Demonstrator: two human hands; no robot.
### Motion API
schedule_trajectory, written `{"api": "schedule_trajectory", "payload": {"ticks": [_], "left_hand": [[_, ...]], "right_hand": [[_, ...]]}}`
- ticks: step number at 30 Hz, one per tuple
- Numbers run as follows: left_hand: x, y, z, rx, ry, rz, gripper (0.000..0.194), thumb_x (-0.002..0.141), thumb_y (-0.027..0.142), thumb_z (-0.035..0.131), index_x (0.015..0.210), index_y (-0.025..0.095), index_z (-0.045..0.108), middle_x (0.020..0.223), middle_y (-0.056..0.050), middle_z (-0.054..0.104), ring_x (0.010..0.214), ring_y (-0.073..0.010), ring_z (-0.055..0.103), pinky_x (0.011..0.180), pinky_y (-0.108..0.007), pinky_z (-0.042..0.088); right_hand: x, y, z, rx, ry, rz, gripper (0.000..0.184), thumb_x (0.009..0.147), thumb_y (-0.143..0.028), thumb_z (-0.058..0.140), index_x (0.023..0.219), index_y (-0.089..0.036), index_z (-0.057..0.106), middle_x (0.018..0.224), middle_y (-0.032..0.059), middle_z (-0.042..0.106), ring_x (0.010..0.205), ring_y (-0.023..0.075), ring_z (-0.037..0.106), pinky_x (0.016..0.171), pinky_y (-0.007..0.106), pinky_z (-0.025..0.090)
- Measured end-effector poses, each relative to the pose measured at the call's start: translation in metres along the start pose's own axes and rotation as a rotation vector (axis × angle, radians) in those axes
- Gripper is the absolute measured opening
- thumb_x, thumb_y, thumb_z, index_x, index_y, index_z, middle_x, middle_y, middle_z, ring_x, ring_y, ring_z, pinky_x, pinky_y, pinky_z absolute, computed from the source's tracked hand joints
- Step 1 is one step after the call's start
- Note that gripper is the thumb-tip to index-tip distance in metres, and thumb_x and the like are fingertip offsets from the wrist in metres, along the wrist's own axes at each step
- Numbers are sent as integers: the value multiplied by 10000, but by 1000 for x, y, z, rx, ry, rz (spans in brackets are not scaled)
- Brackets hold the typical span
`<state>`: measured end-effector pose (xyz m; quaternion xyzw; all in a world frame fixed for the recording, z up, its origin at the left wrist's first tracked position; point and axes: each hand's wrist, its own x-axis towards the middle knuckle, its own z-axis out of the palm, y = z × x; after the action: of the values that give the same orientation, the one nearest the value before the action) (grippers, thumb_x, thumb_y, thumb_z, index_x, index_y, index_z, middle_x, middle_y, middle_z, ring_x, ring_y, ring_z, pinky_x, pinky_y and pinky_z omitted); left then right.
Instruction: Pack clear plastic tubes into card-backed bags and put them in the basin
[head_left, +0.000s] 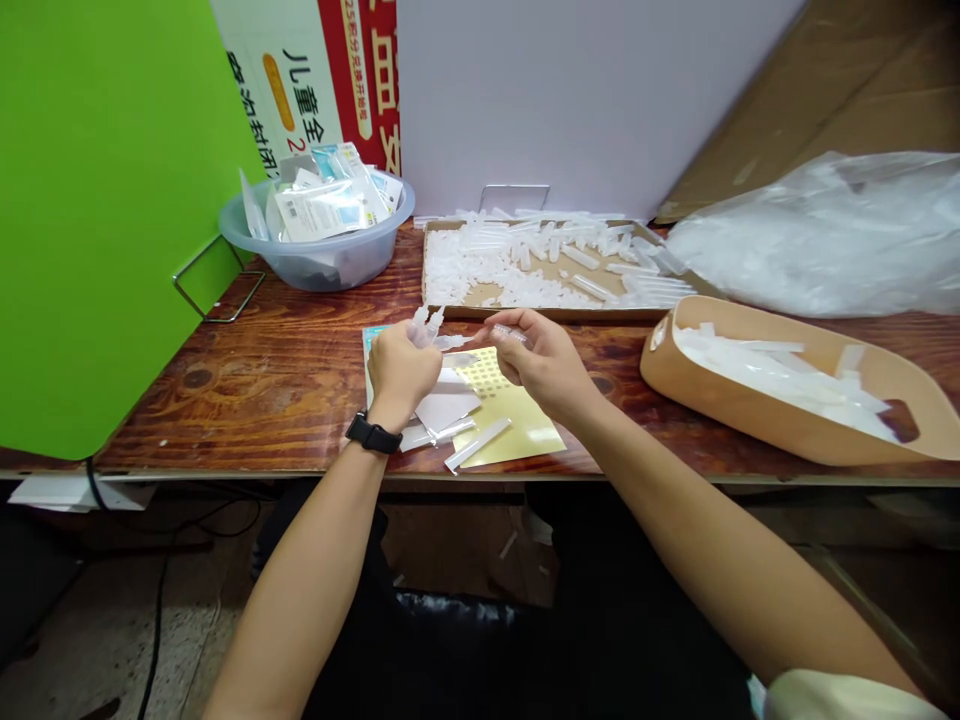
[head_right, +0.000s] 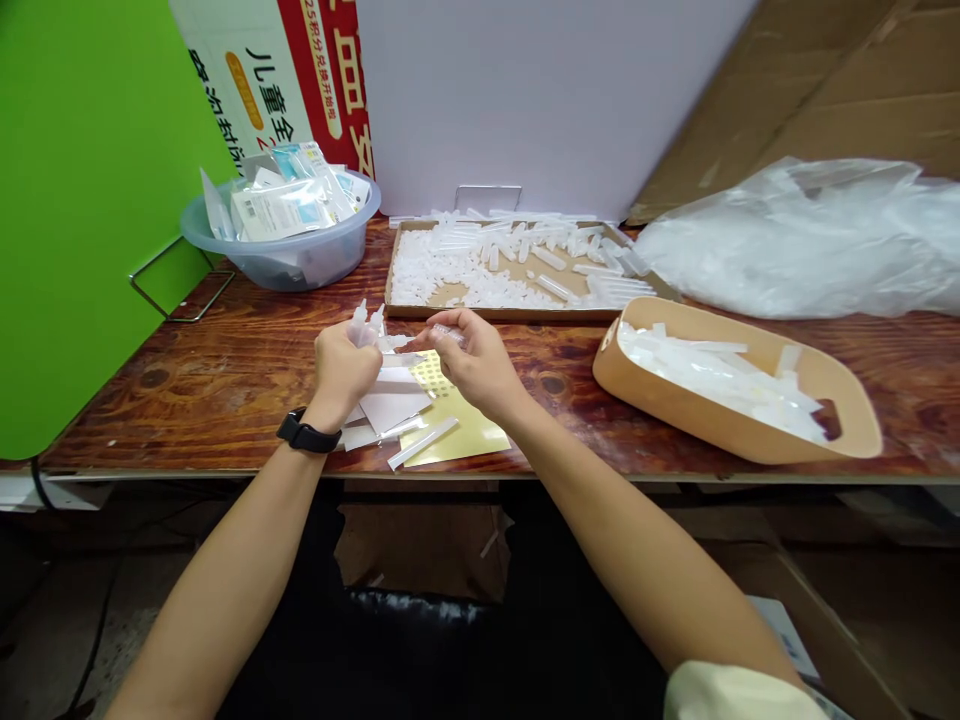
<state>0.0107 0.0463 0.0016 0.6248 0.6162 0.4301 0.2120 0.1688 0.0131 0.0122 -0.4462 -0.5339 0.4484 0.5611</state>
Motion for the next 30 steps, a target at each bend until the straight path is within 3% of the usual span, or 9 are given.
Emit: {"api": "schedule_trajectory", "payload": {"ticks": [6, 10, 13, 18, 22, 27, 30], "left_hand": [[0, 2, -2, 31, -9, -14, 160, 600, 129, 533, 512, 186, 413, 516, 23, 440, 522, -117, 389, 529, -258, 251], [-3, 6, -2, 33, -52, 3, 115, 586, 125, 533, 533, 187, 452, 535, 16, 469, 531, -124, 399, 530, -261, 242], [-7, 8, -3, 42, -63, 46, 117, 591, 131, 542, 541, 191, 454, 544, 13, 476, 530, -131, 405, 529, -268, 245], [-12, 9, -2, 102, -58, 102, 141, 609, 181, 562, 554, 198, 434, 548, 6, 465, 549, -142, 411, 537, -276, 233], [-13, 9, 0, 74, -63, 96, 130, 618, 174, 555, 551, 195, 445, 555, 9, 465, 554, -136, 402, 540, -272, 251], [-11, 9, -2, 24, -58, 68, 160, 592, 130, 548, 537, 193, 411, 539, 21, 438, 528, -120, 350, 527, -267, 236], [-10, 9, -3, 26, -54, 76, 180, 590, 125, 555, 530, 194, 400, 533, 21, 431, 519, -116, 330, 523, -269, 223]], "right_hand": [[-1, 0, -3, -222, -24, -130, 325, 781, -432, 668, 897, -129, 682, 764, 47, 652, 526, 87, 484, 457, 234, 334], [-2, 3, -1, -302, -50, -195, 310, 796, -428, 662, 953, -161, 689, 912, 67, 692, 794, 177, 624, 653, 284, 473], [-3, 4, 0, -423, -49, -259, 305, 781, -431, 684, 965, -189, 664, 996, 68, 692, 929, 212, 627, 778, 316, 487], [-3, 6, 1, -604, -32, -267, 295, 831, -472, 609, 810, -182, 662, 806, 58, 696, 712, 184, 611, 674, 293, 459], [-4, 5, 2, -695, -8, -340, 339, 888, -460, 526, 753, -178, 655, 758, 65, 687, 695, 187, 600, 687, 302, 435], [-6, 3, 2, -692, -89, -356, 259, 877, -400, 523, 978, -168, 577, 942, 97, 664, 799, 206, 605, 644, 278, 434], [-5, 3, -1, -720, -121, -366, 247, 846, -390, 557, 955, -167, 551, 899, 88, 647, 744, 195, 585, 599, 268, 409]]}}
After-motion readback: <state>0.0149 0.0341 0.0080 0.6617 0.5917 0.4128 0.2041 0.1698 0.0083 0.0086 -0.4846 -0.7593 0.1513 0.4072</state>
